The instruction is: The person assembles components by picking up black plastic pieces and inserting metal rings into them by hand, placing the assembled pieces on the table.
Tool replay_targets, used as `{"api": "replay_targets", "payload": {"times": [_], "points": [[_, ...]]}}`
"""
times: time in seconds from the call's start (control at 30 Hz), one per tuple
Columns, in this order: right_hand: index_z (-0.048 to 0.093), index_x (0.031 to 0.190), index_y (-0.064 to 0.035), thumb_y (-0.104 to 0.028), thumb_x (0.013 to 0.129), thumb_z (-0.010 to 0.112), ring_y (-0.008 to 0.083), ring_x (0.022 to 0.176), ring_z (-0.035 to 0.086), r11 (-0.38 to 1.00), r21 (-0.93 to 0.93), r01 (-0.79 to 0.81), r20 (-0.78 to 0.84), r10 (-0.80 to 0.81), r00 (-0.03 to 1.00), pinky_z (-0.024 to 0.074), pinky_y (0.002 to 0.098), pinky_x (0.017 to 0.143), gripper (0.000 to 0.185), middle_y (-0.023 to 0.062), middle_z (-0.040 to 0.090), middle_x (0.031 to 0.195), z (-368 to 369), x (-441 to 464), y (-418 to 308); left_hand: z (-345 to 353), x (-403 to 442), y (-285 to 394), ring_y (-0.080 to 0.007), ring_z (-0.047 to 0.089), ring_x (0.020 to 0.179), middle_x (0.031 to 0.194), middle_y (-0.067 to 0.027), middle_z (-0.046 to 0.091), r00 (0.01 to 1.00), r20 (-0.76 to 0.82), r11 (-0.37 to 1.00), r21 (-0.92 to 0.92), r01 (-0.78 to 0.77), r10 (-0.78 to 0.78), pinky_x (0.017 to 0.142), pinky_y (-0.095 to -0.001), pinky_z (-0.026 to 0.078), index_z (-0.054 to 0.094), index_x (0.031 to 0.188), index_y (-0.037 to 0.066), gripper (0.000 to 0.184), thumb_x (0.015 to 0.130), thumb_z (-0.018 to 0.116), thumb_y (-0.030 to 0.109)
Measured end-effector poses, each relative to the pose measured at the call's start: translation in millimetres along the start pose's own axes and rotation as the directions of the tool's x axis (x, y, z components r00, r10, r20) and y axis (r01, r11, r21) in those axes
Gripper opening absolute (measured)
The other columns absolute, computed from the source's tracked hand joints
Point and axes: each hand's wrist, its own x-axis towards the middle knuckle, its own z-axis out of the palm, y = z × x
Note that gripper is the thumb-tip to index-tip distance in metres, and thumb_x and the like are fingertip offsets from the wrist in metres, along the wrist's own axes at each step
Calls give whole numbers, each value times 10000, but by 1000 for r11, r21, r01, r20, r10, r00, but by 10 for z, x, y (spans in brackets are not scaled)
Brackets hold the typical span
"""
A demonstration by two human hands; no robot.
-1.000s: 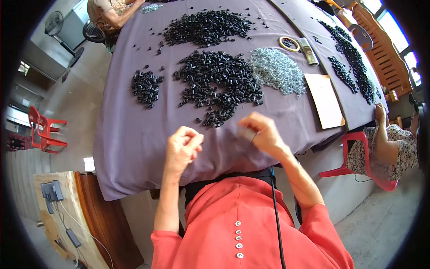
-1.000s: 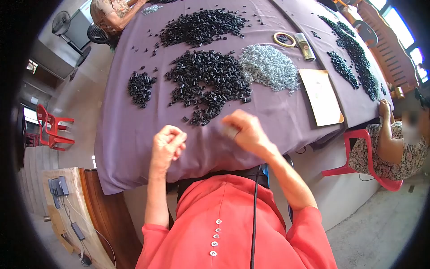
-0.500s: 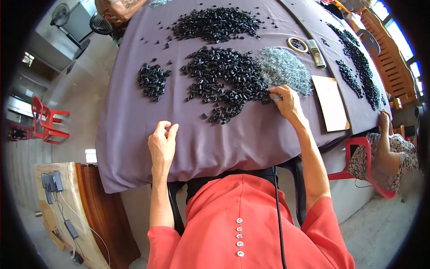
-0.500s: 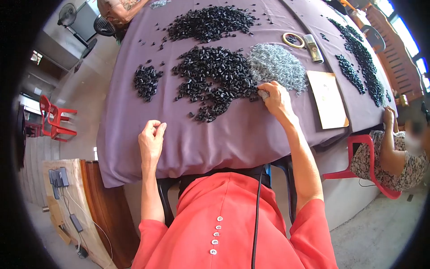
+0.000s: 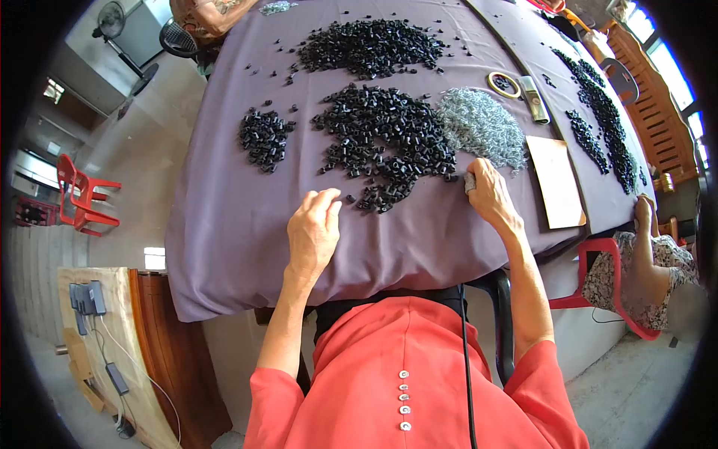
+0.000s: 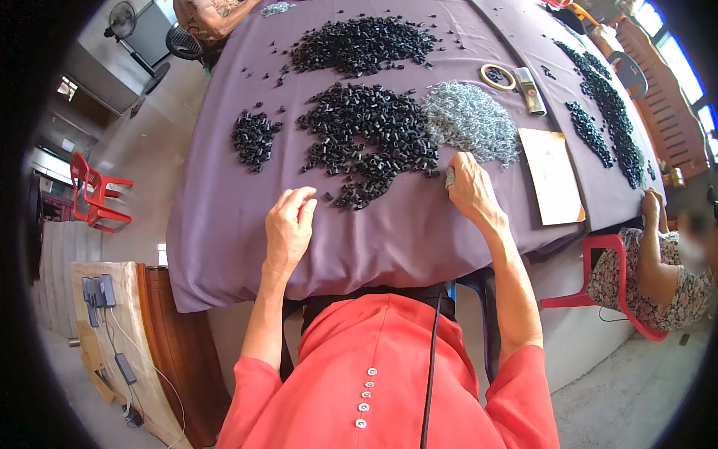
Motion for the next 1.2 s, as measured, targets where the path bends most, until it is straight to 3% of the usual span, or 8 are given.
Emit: {"api": "replay_targets", "payload": {"times": [0.17,0.4,0.5,0.53,0.6,0.7,0.83,1.2], "points": [[450,847,-14,19,702,520,382,779,508,990,128,-53,-48,59,997,409,428,690,165,180,504,790,-85,-134,-56,182,52,19,-282,576,718,867,-111,512,983,169,987,130,-95,72,652,-377,469,603,1024,59,225,802,584,34],[467,823,-9,58,701,557,358,691,524,945,312,-95,-186,159,969,432,371,635,167,171,528,744,68,-234,-141,198,28,1,-311,563,734,858,-118,493,983,180,992,115,-48,27,654,-382,465,536,864,18,94,783,580,-1],[515,850,-13,59,725,554,334,688,539,890,400,-219,-147,298,943,443,350,639,149,154,538,771,32,-262,-160,211,-5,-7,-306,562,669,864,-126,496,997,3,994,-77,-77,77,622,-386,472,503,883,25,123,785,556,-26],[533,858,-16,59,725,557,330,696,544,897,397,-196,-115,260,959,446,349,648,155,149,540,780,0,-273,-187,220,-29,-9,-243,546,640,859,-102,499,1000,23,983,-181,-4,8,586,-347,462,514,897,23,113,801,556,-18],[570,874,-23,59,723,563,323,712,554,907,394,-146,-49,180,982,452,346,666,172,139,542,797,-71,-292,-268,236,-90,9,-118,513,583,850,-53,504,989,82,914,-379,146,-124,514,-269,441,536,926,19,97,834,555,-3],[603,878,-34,55,719,565,325,758,561,966,256,45,-41,-36,999,452,362,680,187,137,540,830,-73,-320,-317,259,-143,183,-47,478,587,801,-20,500,910,236,557,-729,398,-341,488,-204,419,561,992,36,132,863,547,15],[587,849,-36,26,720,572,344,806,544,981,193,35,32,-42,999,442,397,695,144,146,533,859,-75,-286,-298,376,-220,97,-91,561,615,755,-54,604,860,399,184,-864,469,-319,506,-211,463,607,1026,12,183,846,573,8],[505,891,-25,40,729,529,367,833,520,996,91,-8,38,4,999,421,424,726,175,167,515,888,-25,-352,-315,396,-270,144,-122,607,697,809,-52,589,889,364,227,-875,429,-276,621,-276,554,573,998,-15,170,829,589,-12]]}}
